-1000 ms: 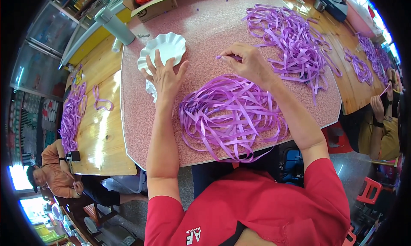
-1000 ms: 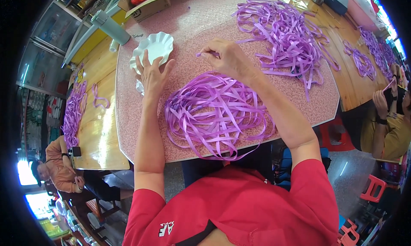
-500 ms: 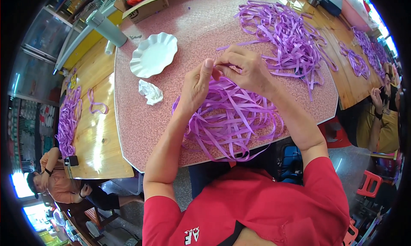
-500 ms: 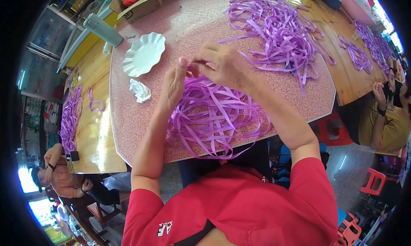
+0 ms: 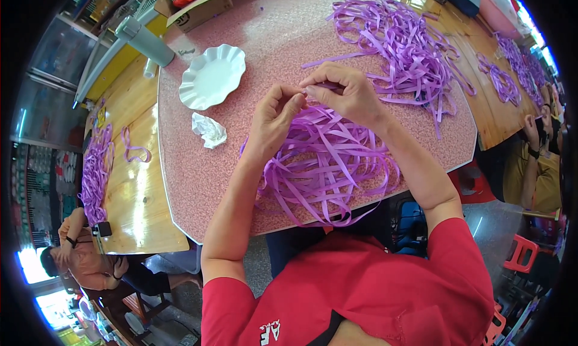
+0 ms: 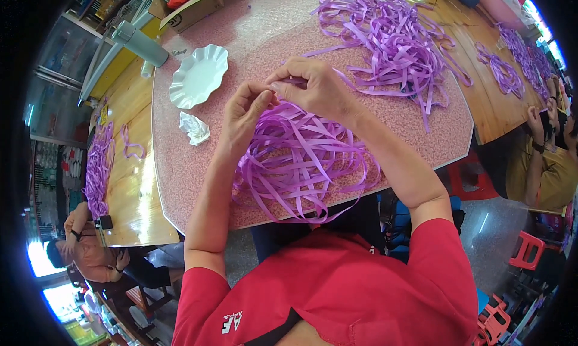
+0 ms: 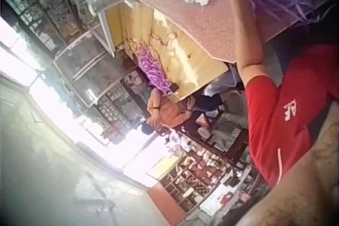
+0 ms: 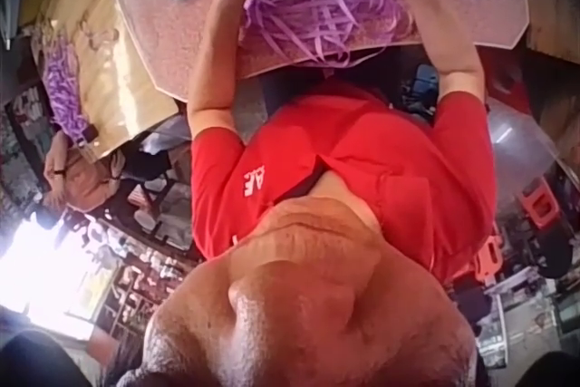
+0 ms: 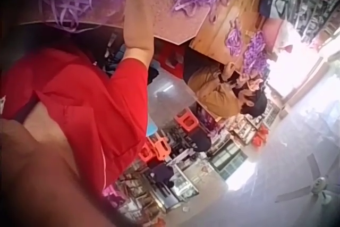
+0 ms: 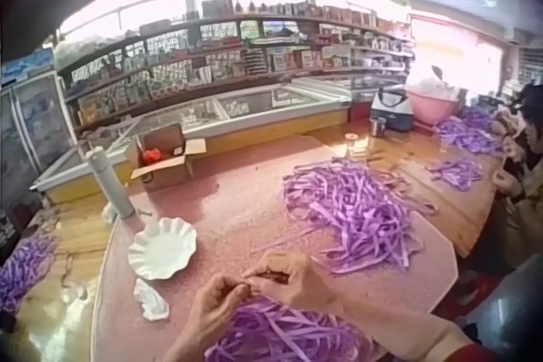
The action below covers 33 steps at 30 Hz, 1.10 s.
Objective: Sorting and organizing shredded purple decorative ribbons on a workbench.
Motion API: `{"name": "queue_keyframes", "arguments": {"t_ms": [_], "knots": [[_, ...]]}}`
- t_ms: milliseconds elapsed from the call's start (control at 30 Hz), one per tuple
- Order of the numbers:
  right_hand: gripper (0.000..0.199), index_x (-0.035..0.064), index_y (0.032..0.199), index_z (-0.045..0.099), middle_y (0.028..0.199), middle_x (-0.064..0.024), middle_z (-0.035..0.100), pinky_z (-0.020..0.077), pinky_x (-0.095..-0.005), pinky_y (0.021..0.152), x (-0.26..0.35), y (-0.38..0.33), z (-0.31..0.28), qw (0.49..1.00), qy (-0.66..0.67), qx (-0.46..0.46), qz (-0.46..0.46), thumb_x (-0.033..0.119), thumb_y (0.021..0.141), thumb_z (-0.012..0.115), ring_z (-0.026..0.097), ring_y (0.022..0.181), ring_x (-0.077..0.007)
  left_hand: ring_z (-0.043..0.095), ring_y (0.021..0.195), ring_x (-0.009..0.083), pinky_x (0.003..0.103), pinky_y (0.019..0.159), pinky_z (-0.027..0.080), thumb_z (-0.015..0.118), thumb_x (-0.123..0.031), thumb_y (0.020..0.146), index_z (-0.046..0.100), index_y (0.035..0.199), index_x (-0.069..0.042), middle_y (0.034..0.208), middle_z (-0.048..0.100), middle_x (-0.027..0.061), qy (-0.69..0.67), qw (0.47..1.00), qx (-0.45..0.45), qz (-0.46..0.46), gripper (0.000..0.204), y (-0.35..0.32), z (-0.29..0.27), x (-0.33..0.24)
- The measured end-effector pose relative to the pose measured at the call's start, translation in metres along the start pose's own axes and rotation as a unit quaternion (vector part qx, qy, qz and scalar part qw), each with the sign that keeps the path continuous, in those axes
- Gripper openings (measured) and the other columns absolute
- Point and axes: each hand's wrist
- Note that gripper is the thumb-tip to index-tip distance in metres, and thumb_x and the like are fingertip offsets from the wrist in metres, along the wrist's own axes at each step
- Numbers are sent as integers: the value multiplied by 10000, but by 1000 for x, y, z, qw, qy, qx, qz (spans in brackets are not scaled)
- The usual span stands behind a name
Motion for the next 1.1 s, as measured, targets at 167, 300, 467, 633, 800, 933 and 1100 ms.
{"name": "queue_keyframes", "arguments": {"t_ms": [167, 300, 467, 633, 800, 933, 1100], "knots": [[165, 8, 1070, 698, 867, 16, 645, 385, -173, 542, -6, -1, -1, 977, 182, -2, 112, 52, 914, 665, 500, 649, -12, 604, 866, 76, 226, 792, 494, 712, -99, 911, 639, 949, -31, 951, 638, 11, -35, 998, -26, -47, 107, -1, -4, -7], [160, 17, 1062, 697, 841, 16, 647, 356, -164, 497, -2, 3, 1, 949, 260, -46, 170, 82, 917, 678, 470, 594, 0, 618, 859, 84, 235, 787, 501, 736, -74, 882, 644, 923, -42, 968, 655, 24, -114, 992, -33, -48, 106, -3, -1, -12], [170, 37, 1026, 707, 781, 35, 631, 305, -169, 454, -8, 3, 2, 894, 353, 2, 276, 174, 927, 701, 444, 549, -4, 635, 873, 113, 254, 795, 507, 722, -41, 881, 639, 920, -38, 1043, 686, 89, -287, 957, -27, -20, 92, -4, 2, -12], [186, 24, 964, 728, 734, 20, 646, 363, -184, 489, 1, 1, 9, 935, 267, -19, 231, 203, 910, 723, 485, 566, -17, 636, 890, 130, 285, 745, 508, 703, -32, 890, 635, 912, -46, 1062, 690, 101, -212, 973, -89, 21, 73, -2, 6, -8], [223, -8, 941, 737, 739, 3, 665, 417, -207, 534, -14, -2, 15, 981, 121, -46, 148, 212, 923, 709, 535, 627, -37, 647, 864, 212, 333, 697, 503, 703, -11, 847, 623, 898, -49, 1027, 685, 88, 306, 906, -117, 267, 103, 3, 4, -5], [242, -17, 927, 740, 749, -5, 669, 444, -204, 564, -14, -2, 14, 973, 145, -15, 181, 223, 921, 705, 565, 670, -46, 635, 859, 284, 365, 729, 508, 701, 16, 799, 602, 876, -42, 973, 658, 86, 405, 851, -67, 327, 138, 3, 4, -7], [204, -14, 926, 734, 782, -17, 685, 469, -201, 599, -4, -1, 11, 954, 193, -4, 230, 187, 921, 697, 596, 717, -51, 619, 834, 270, 358, 762, 502, 695, 21, 806, 609, 882, -45, 954, 645, 97, 325, 891, -86, 305, 133, 1, 8, -5]]}}
Point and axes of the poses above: each hand's wrist, its own y-axis towards the middle knuckle, its own z-axis out of the palm, x = y × z
